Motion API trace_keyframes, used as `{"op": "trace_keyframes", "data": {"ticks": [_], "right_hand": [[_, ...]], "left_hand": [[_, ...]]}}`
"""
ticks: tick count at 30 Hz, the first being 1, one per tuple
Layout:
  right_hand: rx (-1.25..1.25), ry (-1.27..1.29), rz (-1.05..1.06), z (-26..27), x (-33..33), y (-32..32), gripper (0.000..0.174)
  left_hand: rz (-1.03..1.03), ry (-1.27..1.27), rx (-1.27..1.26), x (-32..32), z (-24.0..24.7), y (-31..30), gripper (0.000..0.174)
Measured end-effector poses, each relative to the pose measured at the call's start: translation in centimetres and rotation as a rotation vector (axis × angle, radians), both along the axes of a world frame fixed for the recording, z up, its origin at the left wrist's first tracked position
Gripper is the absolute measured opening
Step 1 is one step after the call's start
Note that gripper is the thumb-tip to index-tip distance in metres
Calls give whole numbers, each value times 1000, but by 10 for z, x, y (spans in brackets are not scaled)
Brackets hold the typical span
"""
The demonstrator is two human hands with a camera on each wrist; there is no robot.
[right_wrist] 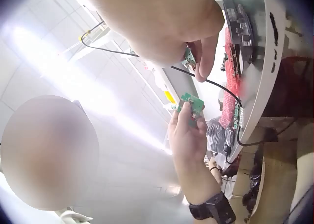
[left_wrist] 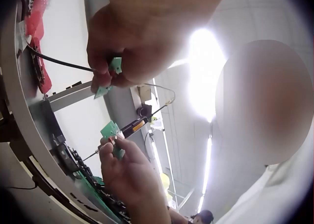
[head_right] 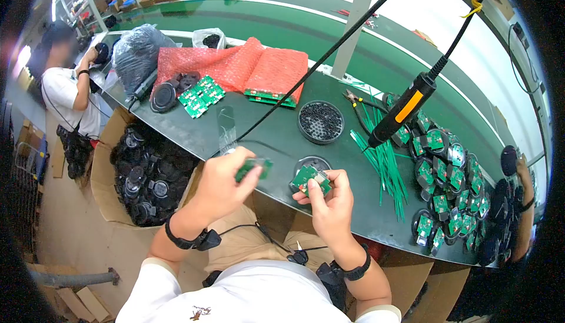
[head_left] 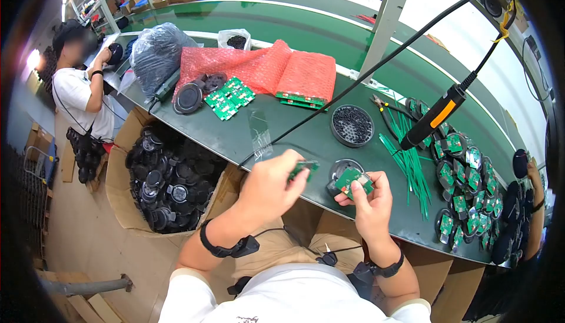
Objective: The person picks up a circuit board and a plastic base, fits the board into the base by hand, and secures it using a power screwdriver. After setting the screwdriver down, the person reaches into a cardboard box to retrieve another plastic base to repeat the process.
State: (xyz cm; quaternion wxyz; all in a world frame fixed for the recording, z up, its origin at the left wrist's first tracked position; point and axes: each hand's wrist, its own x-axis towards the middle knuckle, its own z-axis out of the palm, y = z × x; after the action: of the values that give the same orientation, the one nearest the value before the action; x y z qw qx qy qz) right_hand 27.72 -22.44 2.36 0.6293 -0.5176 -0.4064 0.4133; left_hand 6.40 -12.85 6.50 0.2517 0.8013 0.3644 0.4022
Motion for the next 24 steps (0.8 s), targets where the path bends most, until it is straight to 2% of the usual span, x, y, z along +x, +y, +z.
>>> {"op": "trace_keyframes", "data": {"ticks": [3,4,5,6,7,10,12,13,15,16,18,19,21,24], "right_hand": [[-18,103,47,9,11,-5,17],[-41,124,57,10,14,-7,17],[-64,144,70,10,16,-8,18],[-79,174,83,11,18,-9,18],[-74,172,86,10,20,-10,18],[-74,271,135,6,23,-11,18],[-99,277,134,5,25,-14,20],[-104,278,126,5,26,-17,20],[-173,208,117,9,29,-17,27],[-178,204,116,9,31,-17,27],[-142,98,21,8,38,-17,36],[-149,95,22,7,41,-16,36],[-112,22,-32,5,49,-13,42],[-118,-12,-49,2,55,-8,42]], "left_hand": [[238,-45,191,-15,-2,25,16],[289,-95,3,-22,-7,42,16],[384,-89,-50,-28,-20,65,20],[431,-71,15,-35,-36,90,25],[438,-78,-268,-36,-24,95,38],[429,-40,-256,-49,-70,130,45],[388,-110,-102,-47,-77,129,49],[382,-109,-108,-45,-76,122,49],[513,10,285,-39,-61,100,49],[468,-6,255,-33,-48,85,47],[230,-149,64,-14,-36,49,34],[71,-81,137,-7,-35,35,31],[-190,0,97,11,-43,12,37],[-235,110,163,38,-57,-4,42]]}}
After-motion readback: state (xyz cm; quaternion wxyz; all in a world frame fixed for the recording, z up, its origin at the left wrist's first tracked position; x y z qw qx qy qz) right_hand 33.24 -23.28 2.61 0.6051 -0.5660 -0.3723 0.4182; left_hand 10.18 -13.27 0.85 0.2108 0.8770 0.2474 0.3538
